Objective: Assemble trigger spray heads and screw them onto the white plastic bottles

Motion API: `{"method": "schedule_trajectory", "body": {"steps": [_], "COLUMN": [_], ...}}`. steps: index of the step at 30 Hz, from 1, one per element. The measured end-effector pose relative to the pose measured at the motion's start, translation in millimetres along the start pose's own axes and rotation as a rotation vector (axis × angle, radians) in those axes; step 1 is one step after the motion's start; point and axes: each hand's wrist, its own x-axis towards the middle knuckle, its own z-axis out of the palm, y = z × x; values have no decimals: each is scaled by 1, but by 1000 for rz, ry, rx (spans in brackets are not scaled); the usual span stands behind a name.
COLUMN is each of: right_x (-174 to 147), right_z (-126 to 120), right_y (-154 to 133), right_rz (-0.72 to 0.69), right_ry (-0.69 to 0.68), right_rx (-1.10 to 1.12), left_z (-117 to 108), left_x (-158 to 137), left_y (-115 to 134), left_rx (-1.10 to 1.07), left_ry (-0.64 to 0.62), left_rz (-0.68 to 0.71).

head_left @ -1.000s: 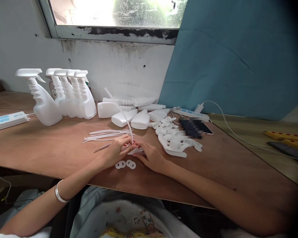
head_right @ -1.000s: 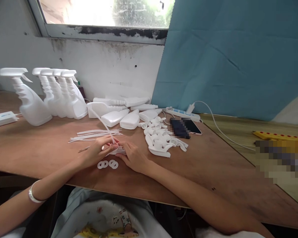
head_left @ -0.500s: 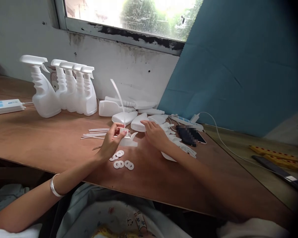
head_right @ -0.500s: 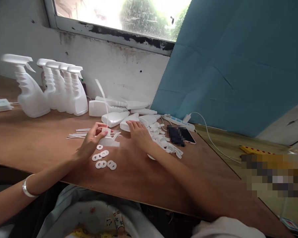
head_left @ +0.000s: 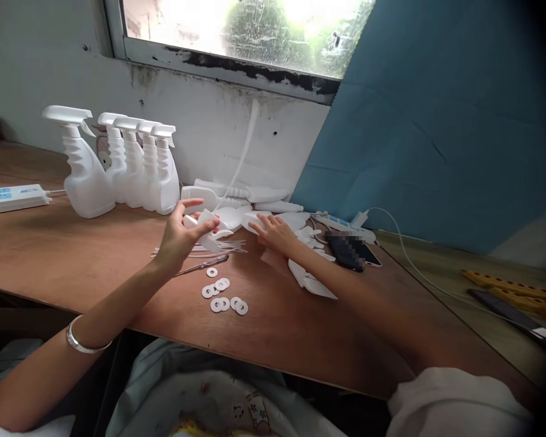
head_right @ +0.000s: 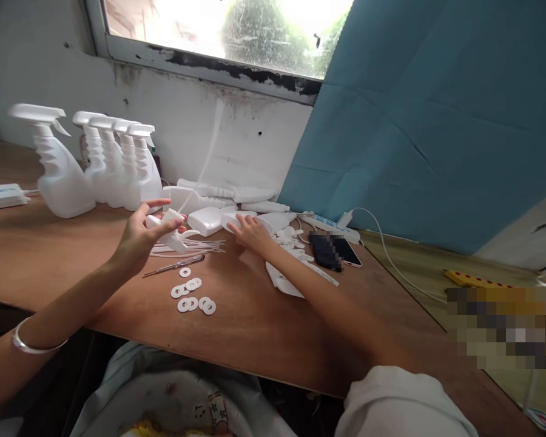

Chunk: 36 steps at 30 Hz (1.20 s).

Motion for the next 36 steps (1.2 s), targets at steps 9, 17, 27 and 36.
{"method": "schedule_trajectory", "body": {"steps": [9, 17, 27, 36], "right_x": [-9, -47, -63, -42], "right_z": [-72, -108, -91, -107], "right_y": [61, 133, 158, 128], "right_rz": [597, 1047, 1050, 1159], "right_ry": [810, 1203, 1108, 1176], "right_rx": [328, 860, 864, 1022], "left_z": [-21, -28, -28, -28], "left_x": [14, 16, 17, 16], "left_y": [14, 21, 22, 23], "left_rx": [18, 58, 100, 103], "left_ry": [13, -41, -91, -128], "left_rz": [20, -73, -131, -128]}}
